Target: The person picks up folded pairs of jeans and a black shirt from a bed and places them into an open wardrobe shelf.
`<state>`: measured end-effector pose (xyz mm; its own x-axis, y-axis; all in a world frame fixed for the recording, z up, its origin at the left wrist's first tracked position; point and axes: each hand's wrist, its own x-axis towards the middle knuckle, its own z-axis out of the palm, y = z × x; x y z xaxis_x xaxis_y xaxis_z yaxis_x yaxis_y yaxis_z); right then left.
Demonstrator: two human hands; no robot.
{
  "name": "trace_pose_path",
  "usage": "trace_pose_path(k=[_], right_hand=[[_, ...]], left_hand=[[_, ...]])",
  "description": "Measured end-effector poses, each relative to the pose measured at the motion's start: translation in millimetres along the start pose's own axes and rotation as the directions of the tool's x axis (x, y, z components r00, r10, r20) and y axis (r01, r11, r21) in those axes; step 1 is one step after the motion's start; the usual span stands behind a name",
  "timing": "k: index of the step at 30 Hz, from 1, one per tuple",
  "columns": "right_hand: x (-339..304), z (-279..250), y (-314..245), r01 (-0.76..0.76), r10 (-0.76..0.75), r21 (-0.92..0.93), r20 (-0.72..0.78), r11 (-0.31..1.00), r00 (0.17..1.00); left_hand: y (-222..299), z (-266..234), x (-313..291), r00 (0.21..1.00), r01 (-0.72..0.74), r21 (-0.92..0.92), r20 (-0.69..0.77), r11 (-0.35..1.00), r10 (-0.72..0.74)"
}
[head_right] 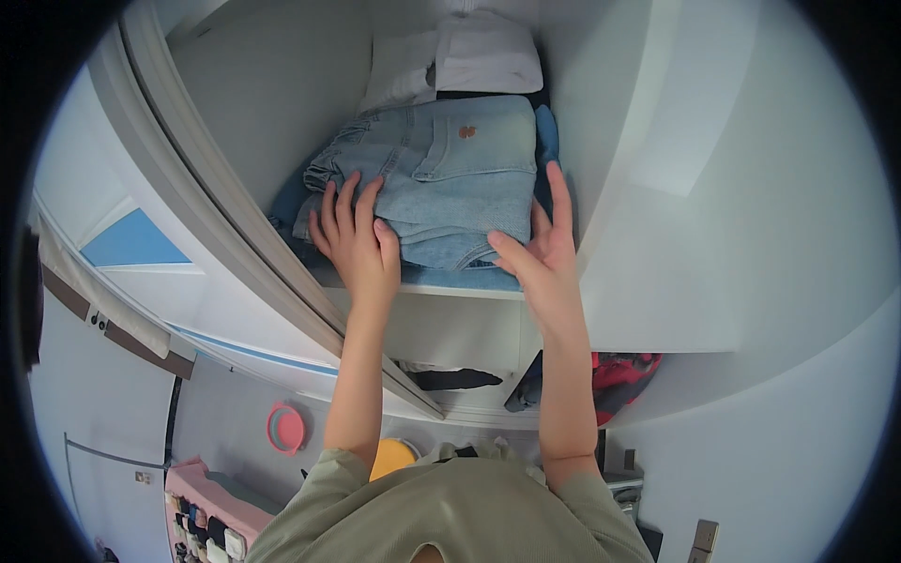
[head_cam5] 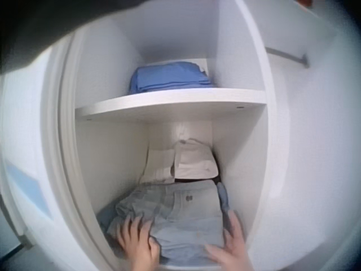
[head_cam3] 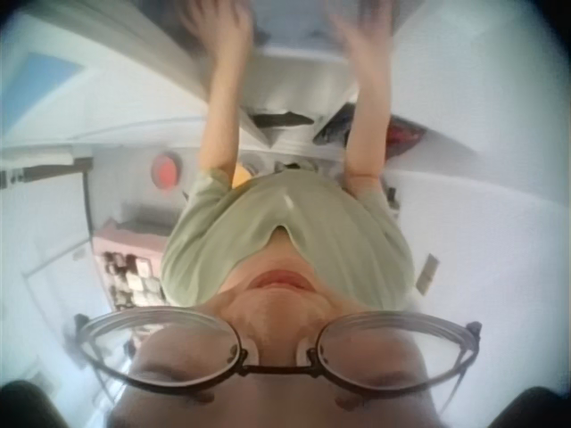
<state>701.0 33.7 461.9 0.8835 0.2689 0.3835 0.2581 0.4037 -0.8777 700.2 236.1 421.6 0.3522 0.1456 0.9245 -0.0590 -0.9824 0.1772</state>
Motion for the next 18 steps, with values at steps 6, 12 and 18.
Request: trace_pose_path(k=[6,12,18], right_hand=[[-28,23,26,0.297,-0.411,-0.743,0.032,0.600,0.911],[-21,40,53,0.258,-0.425,-0.965,0.252,-0.044,0.869],[-9,33,81,0.208,-0.541,-0.972,0.233,-0.109,0.808]], left_hand=[[3,7,5,0.999,0.044,0.011,-0.012,0.999,-0.044],[8,-4,-15,0.998,0.030,-0.106,0.056,0.994,-0.025],[5,2,-39,0.984,0.036,-0.115,0.178,0.993,-0.015]])
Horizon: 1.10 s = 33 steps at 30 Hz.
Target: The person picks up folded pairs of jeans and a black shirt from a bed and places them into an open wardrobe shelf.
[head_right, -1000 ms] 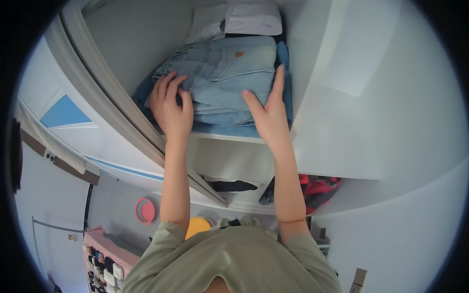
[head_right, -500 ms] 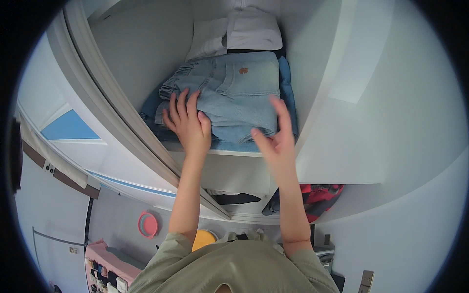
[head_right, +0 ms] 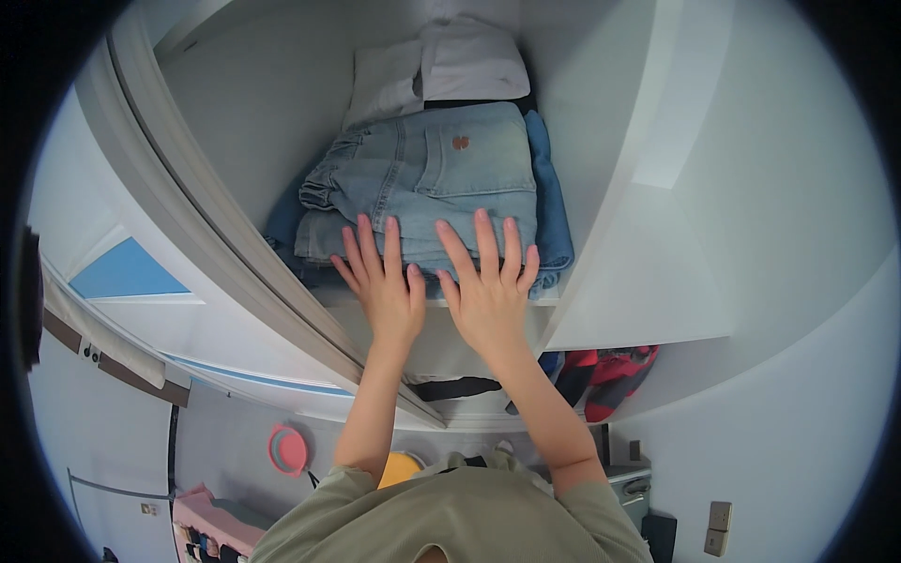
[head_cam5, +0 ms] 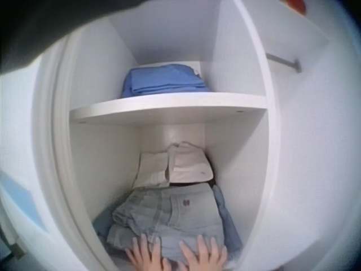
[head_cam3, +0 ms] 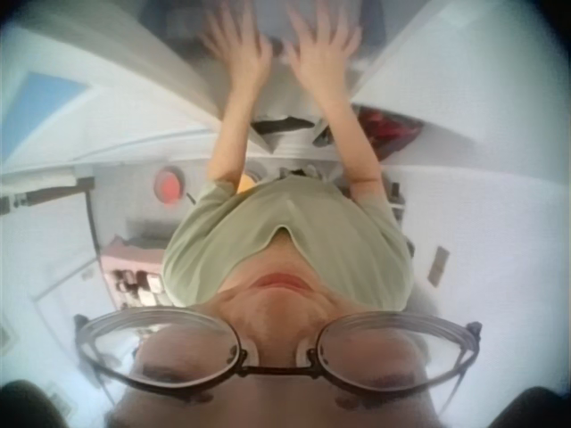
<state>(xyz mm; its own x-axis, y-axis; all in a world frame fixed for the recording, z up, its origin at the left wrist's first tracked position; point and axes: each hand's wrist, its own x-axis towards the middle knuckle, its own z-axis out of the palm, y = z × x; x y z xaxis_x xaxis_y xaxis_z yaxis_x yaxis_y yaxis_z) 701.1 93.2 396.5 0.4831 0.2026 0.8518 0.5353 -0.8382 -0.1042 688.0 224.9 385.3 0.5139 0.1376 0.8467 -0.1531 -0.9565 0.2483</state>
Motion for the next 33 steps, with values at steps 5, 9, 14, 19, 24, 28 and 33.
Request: trace_pose_path(k=[5,9,14,19,24,28,33], right_hand=[[1,3,-3,-0.037,0.036,-0.050,-0.018,0.998,0.999],[-1,3,-3,-0.024,0.022,-0.037,-0.035,0.999,0.999],[-3,-16,-5,-0.037,0.036,0.025,0.026,0.999,0.999],[-12,-33,-14,-0.073,0.079,0.291,-0.011,0.954,0.997],[-31,-46,-25,-0.119,0.117,0.307,0.025,0.944,0.993],[-47,-52,-30,-0.156,0.158,0.315,0.019,0.936,0.987],[-66,-68,-35,-0.192,0.193,0.279,0.027,0.941,0.981]], left_hand=[[0,5,2,1.000,-0.018,0.042,0.010,0.999,0.018],[1,0,0,0.999,-0.026,0.021,0.027,0.999,0.026],[6,-25,0,0.999,-0.030,-0.128,0.034,0.991,0.034],[8,-47,-15,1.000,-0.031,-0.293,-0.004,0.956,0.031],[14,-65,-26,0.996,-0.080,-0.381,-0.002,0.921,0.086],[17,-74,-37,0.997,-0.058,-0.453,0.015,0.890,0.072],[22,-80,-52,0.997,-0.041,-0.500,0.034,0.865,0.067]])
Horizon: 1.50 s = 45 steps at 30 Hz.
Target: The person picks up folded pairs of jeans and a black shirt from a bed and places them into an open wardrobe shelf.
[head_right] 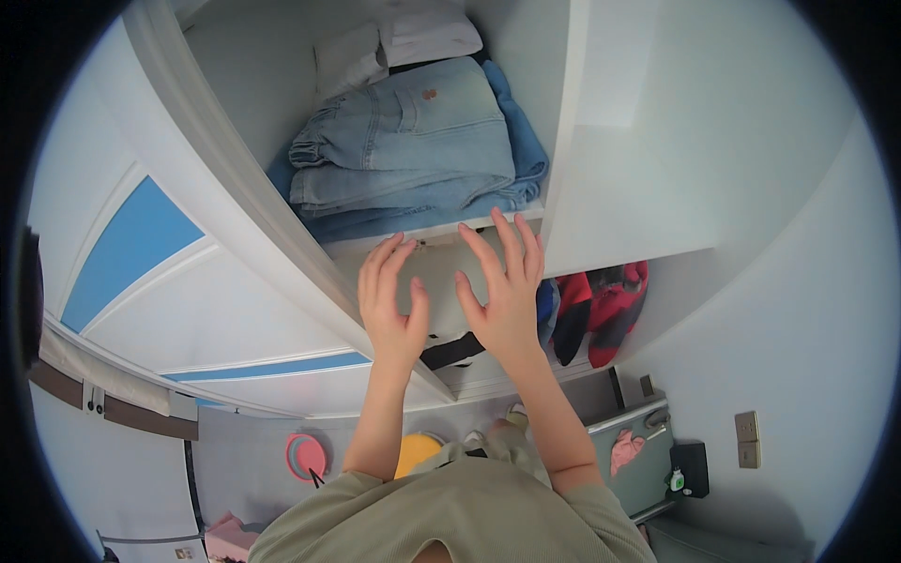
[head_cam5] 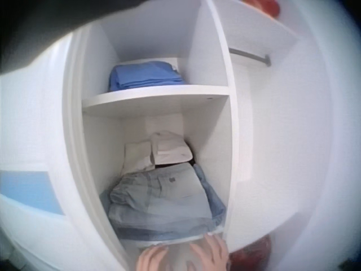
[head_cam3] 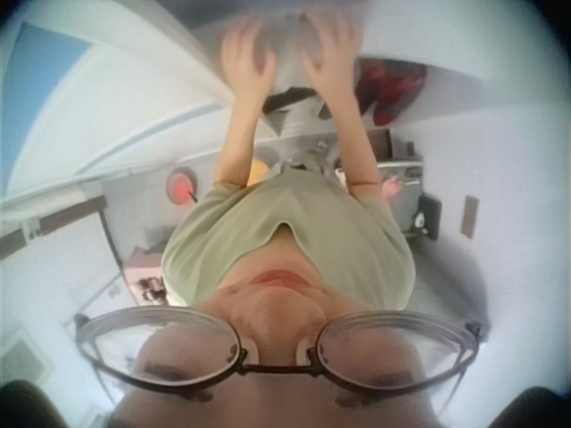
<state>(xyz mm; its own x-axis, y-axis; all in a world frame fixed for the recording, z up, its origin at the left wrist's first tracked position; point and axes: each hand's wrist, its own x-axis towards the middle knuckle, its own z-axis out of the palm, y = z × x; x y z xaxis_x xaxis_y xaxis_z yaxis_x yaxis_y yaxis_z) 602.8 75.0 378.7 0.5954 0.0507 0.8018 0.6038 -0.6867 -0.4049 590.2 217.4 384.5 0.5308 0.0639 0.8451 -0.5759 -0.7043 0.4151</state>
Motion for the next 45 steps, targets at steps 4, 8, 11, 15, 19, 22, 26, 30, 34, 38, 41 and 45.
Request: trace_pose_path(k=[4,8,11,15,19,22,26,30,34,38,41,45], right_hand=[[-12,-13,-5,-0.042,0.044,-0.043,0.024,0.998,0.999],[-20,-28,-6,-0.064,0.065,-0.070,0.014,0.995,0.998],[-28,-39,-8,-0.075,0.078,-0.078,0.023,0.994,0.997],[-43,-61,-7,-0.074,0.081,-0.120,0.052,0.990,0.995],[-64,-91,-8,-0.093,0.102,-0.145,0.056,0.985,0.993],[-85,-121,-8,-0.110,0.120,-0.179,0.044,0.978,0.992],[-112,-162,-11,-0.179,0.187,-0.193,0.021,0.965,0.982],[-140,-200,-18,-0.241,0.246,-0.258,-0.012,0.936,0.969],[-164,-229,-24,-0.300,0.299,-0.297,-0.051,0.907,0.953],[-184,-250,-28,-0.358,0.338,-0.343,-0.119,0.868,0.934],[-195,-259,-31,-0.395,0.363,-0.359,-0.156,0.846,0.919],[-206,-268,-36,-0.453,0.395,-0.423,-0.223,0.785,0.891]], left_hand=[[7,1,-9,1.000,0.018,-0.045,-0.002,0.999,-0.018],[20,4,-15,1.000,0.013,-0.075,-0.001,0.997,-0.014],[29,6,-22,0.999,0.032,-0.080,0.007,0.996,-0.031],[49,12,-35,0.999,0.019,-0.095,0.033,0.995,-0.016],[77,16,-50,0.998,0.036,-0.128,0.059,0.991,-0.029],[104,20,-66,0.996,0.041,-0.166,0.090,0.985,-0.027],[142,21,-86,0.988,0.063,-0.228,0.148,0.972,-0.030],[176,23,-106,0.979,0.044,-0.255,0.203,0.966,0.009],[204,25,-123,0.964,0.025,-0.309,0.260,0.951,0.059],[225,28,-136,0.941,0.029,-0.391,0.320,0.920,0.106],[234,34,-139,0.924,0.010,-0.438,0.348,0.899,0.159],[242,45,-139,0.883,-0.006,-0.509,0.402,0.861,0.244]])
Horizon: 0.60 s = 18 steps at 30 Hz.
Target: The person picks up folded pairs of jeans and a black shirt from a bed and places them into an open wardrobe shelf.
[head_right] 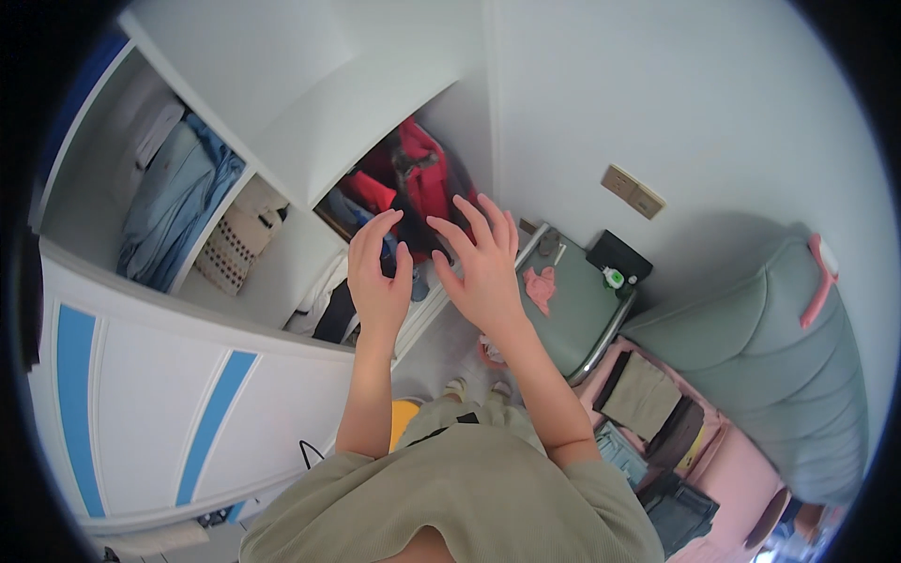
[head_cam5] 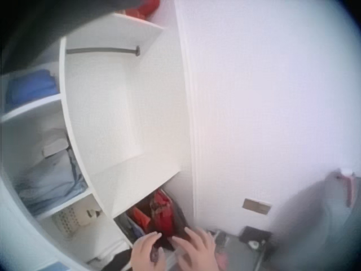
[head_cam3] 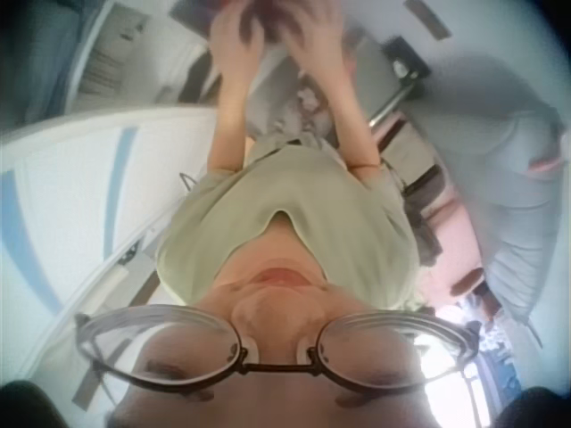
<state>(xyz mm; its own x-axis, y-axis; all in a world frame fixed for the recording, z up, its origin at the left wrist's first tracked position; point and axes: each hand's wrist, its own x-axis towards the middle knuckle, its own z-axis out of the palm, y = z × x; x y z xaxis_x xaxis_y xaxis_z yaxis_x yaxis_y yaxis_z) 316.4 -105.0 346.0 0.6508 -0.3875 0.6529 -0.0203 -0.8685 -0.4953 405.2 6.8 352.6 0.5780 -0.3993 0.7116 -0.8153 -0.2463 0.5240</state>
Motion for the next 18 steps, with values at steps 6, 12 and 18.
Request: trace_pose_path(k=[6,12,18], right_hand=[[-21,2,3,-0.136,0.126,-0.133,-0.078,0.982,0.989],[-53,3,-4,-0.344,0.305,-0.222,-0.190,0.913,0.933],[-106,-14,-13,-0.543,0.474,-0.301,-0.276,0.784,0.836]], left_hand=[[-10,21,3,0.985,-0.102,-0.137,0.124,0.985,0.119],[-17,43,-4,0.937,-0.094,-0.308,0.295,0.947,0.189],[6,70,-32,0.849,-0.077,-0.465,0.433,0.882,0.302]])
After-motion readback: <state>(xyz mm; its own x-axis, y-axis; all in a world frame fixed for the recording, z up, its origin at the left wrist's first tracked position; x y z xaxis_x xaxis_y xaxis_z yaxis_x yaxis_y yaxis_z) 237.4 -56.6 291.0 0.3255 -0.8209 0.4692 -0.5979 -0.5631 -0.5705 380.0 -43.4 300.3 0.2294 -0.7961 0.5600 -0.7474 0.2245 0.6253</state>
